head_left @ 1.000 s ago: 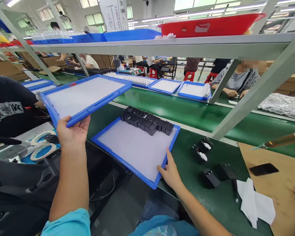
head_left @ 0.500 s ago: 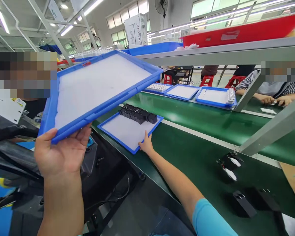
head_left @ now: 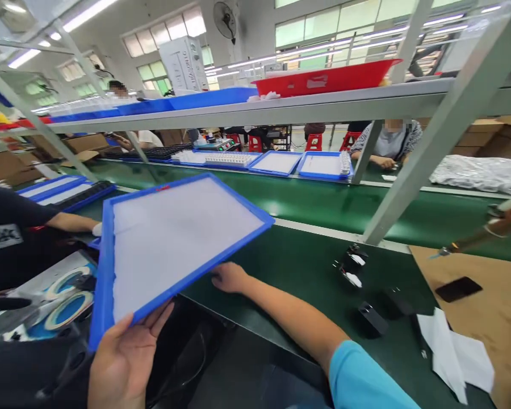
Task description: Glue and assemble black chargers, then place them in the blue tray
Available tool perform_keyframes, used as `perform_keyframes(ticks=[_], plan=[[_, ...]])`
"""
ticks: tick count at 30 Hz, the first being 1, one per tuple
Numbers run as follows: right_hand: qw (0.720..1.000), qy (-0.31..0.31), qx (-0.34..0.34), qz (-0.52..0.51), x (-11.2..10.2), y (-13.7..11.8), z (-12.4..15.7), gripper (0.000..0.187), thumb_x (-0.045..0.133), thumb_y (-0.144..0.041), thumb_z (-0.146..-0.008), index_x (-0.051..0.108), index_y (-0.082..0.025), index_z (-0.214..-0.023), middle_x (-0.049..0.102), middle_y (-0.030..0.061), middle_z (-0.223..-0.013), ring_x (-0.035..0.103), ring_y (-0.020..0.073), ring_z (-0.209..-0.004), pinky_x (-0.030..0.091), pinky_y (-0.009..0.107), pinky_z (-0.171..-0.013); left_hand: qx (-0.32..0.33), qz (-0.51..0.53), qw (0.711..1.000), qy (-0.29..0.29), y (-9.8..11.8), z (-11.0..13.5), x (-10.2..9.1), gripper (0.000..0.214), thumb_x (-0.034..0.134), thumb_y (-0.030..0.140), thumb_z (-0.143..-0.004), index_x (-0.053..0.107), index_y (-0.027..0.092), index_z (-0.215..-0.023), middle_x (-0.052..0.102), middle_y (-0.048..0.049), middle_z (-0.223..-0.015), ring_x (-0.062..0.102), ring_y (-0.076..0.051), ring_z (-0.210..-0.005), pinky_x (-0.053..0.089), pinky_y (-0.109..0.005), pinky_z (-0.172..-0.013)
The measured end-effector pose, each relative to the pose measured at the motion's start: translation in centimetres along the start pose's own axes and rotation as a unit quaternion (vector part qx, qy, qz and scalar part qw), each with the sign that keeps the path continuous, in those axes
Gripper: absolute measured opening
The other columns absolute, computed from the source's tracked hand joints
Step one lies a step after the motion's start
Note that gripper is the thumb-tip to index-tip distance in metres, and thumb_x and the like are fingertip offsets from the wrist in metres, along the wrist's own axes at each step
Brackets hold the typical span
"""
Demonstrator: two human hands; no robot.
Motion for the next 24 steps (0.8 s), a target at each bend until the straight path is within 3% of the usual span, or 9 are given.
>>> perform_keyframes(ticks=[5,9,12,15,17,18,20,22,24], plan=[[0.989,-0.034,-0.107,0.100,0.8,0.1,13.9,0.033,0.068,-0.023,-0.078,0.065,-0.025,-0.110,0.060,0.0075,-0.135,0.048,0.0313,-0.132,0.041,0.050,-0.106,-0.084,0.001,0.996,-0.016,-6.7,2.6,1.2,0.048,0.064,0.028,-0.071,0.063,0.036,-0.119,0.058,0.0048,-0.136,0.049,-0.035,-0.130,0.045,-0.060,-0.103],[0.996,0.076,0.011,0.048,-1.7,1.8,21.0,0.035,0.051,-0.030,-0.091,0.051,-0.018,-0.123,0.072,0.0088,-0.105,0.069,0.0202,-0.094,0.056,0.032,-0.080,-0.071,-0.002,0.996,-0.053,-11.6,7.5,3.4,0.054,0.065,0.032,-0.078,0.053,0.040,-0.130,0.054,0.0050,-0.141,0.051,-0.029,-0.129,0.051,-0.051,-0.101],[0.981,0.181,0.054,0.041,-3.6,2.8,23.1,0.053,0.047,-0.025,-0.091,0.033,-0.017,-0.141,0.061,0.0132,-0.125,0.067,0.0198,-0.100,0.057,0.032,-0.080,-0.076,-0.024,0.988,-0.129,-15.3,11.0,4.3,0.055,0.063,0.046,-0.083,0.048,0.039,-0.135,0.055,0.0015,-0.140,0.056,-0.028,-0.124,0.055,-0.048,-0.096],[0.971,0.204,0.059,0.112,-4.4,3.5,23.7,0.063,0.046,-0.015,-0.087,0.027,-0.014,-0.148,0.041,0.0198,-0.147,0.057,0.0259,-0.121,0.054,0.038,-0.094,-0.127,-0.160,0.940,-0.273,-17.9,12.6,3.4,0.057,0.061,0.065,-0.077,0.066,0.024,-0.117,0.071,-0.0092,-0.114,0.070,-0.031,-0.098,0.061,-0.046,-0.084],[0.973,0.189,0.058,0.123,-4.5,3.9,24.4,0.055,0.043,-0.012,-0.088,0.038,-0.013,-0.143,0.050,0.0176,-0.142,0.059,0.0255,-0.120,0.053,0.038,-0.095,-0.145,-0.315,0.861,-0.372,-18.3,12.5,1.9,0.054,0.066,0.067,-0.070,0.075,0.018,-0.091,0.076,-0.0111,-0.086,0.073,-0.031,-0.080,0.062,-0.042,-0.076],[0.975,0.183,0.044,0.115,-4.5,4.0,25.0,0.050,0.042,-0.012,-0.089,0.045,-0.014,-0.138,0.058,0.0145,-0.134,0.062,0.0236,-0.114,0.054,0.036,-0.093,-0.134,-0.368,0.825,-0.409,-17.9,12.2,1.3,0.051,0.066,0.066,-0.071,0.076,0.018,-0.082,0.076,-0.0106,-0.079,0.072,-0.030,-0.076,0.062,-0.040,-0.075],[0.973,0.212,-0.003,0.096,-5.0,3.8,26.9,0.038,0.042,-0.013,-0.091,0.057,-0.018,-0.126,0.070,0.0082,-0.116,0.067,0.0190,-0.102,0.056,0.031,-0.086,-0.060,-0.425,0.801,-0.418,-16.4,10.7,1.0,0.049,0.059,0.066,-0.076,0.077,0.020,-0.078,0.075,-0.0085,-0.075,0.072,-0.029,-0.075,0.061,-0.038,-0.077],[0.944,0.314,-0.048,0.087,-6.1,3.5,29.9,0.028,0.047,-0.016,-0.092,0.063,-0.019,-0.114,0.073,0.0062,-0.105,0.068,0.0167,-0.096,0.056,0.029,-0.084,0.078,-0.449,0.804,-0.381,-14.5,8.9,2.3,0.043,0.056,0.061,-0.082,0.077,0.024,-0.089,0.076,-0.0064,-0.091,0.071,-0.028,-0.090,0.056,-0.040,-0.089],[0.891,0.439,-0.053,0.105,-7.5,3.8,33.2,0.018,0.053,-0.018,-0.090,0.065,-0.020,-0.104,0.072,0.0071,-0.100,0.067,0.0173,-0.095,0.055,0.031,-0.084,0.234,-0.470,0.762,-0.379,-13.4,7.7,4.8,0.040,0.057,0.055,-0.083,0.073,0.027,-0.108,0.070,-0.0057,-0.117,0.060,-0.030,-0.117,0.043,-0.045,-0.107]])
Point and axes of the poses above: each hand's wrist, its own z-axis away from the middle knuckle, its own x-axis out of the palm, y = z × x, the point moved 4 cm from there along -z, towards the middle knuckle
